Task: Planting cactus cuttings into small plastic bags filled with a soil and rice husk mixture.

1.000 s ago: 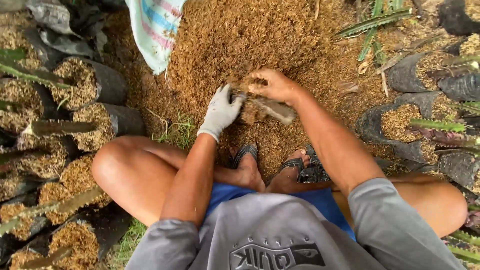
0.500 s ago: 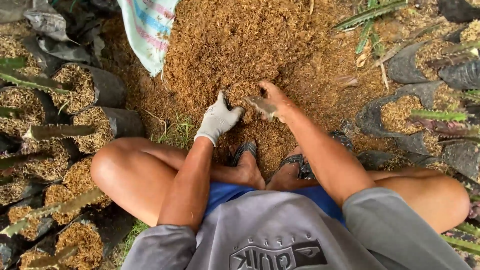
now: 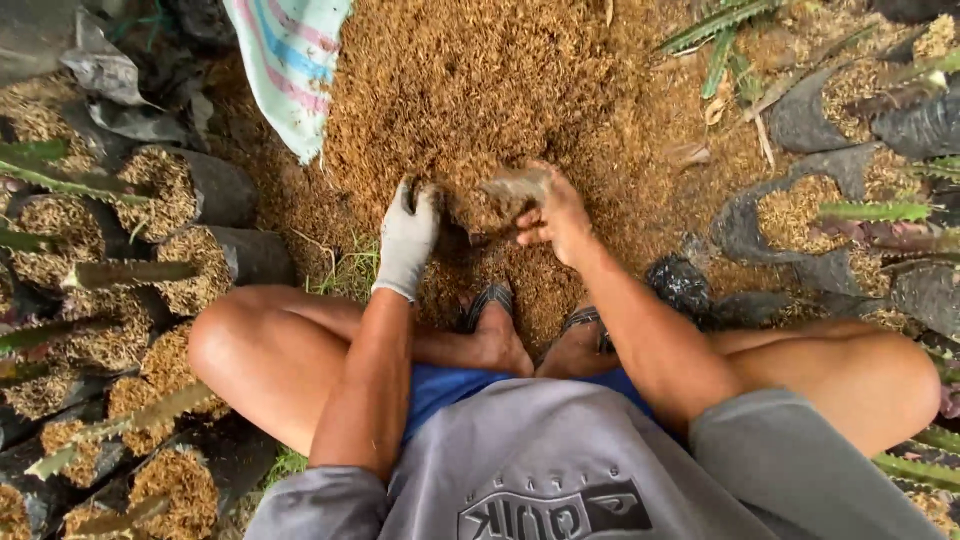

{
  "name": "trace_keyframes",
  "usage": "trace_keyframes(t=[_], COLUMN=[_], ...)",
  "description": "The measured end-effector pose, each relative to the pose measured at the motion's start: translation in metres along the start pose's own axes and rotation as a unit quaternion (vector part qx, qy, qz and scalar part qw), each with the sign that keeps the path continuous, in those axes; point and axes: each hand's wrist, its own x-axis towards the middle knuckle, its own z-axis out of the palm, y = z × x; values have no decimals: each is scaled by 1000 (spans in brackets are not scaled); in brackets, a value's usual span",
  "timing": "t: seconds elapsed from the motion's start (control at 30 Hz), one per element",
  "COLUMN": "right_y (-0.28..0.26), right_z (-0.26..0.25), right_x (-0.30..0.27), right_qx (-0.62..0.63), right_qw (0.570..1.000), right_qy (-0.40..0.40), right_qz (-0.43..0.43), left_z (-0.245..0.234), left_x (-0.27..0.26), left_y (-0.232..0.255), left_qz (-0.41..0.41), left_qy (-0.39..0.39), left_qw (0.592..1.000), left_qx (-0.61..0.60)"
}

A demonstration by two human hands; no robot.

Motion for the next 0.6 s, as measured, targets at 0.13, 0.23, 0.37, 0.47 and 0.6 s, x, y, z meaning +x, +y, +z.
trace_keyframes(t=[0.13, 0.23, 0.37, 0.47, 0.6], right_y=[131, 36, 13, -15, -43], right_z=[-40, -24, -43, -22, -4], right_x=[119, 20, 35, 18, -7], right_qx=[-202, -174, -181, -109, 55], right_qw=[780, 968, 934, 932, 920], right_qy=[-169, -74, -112, -94, 108], right_qz=[-568, -167, -286, -332, -373], left_z=[24, 10, 8, 23, 37], left_x=[12, 6, 7, -12, -23], left_y=[-5, 6, 17, 35, 108], left_qz=[-32, -42, -72, -69, -28], left_qy=[-58, -22, -143, -234, -254], left_qw=[997, 992, 886, 765, 718], left_qx=[-25, -116, -435, -596, -647])
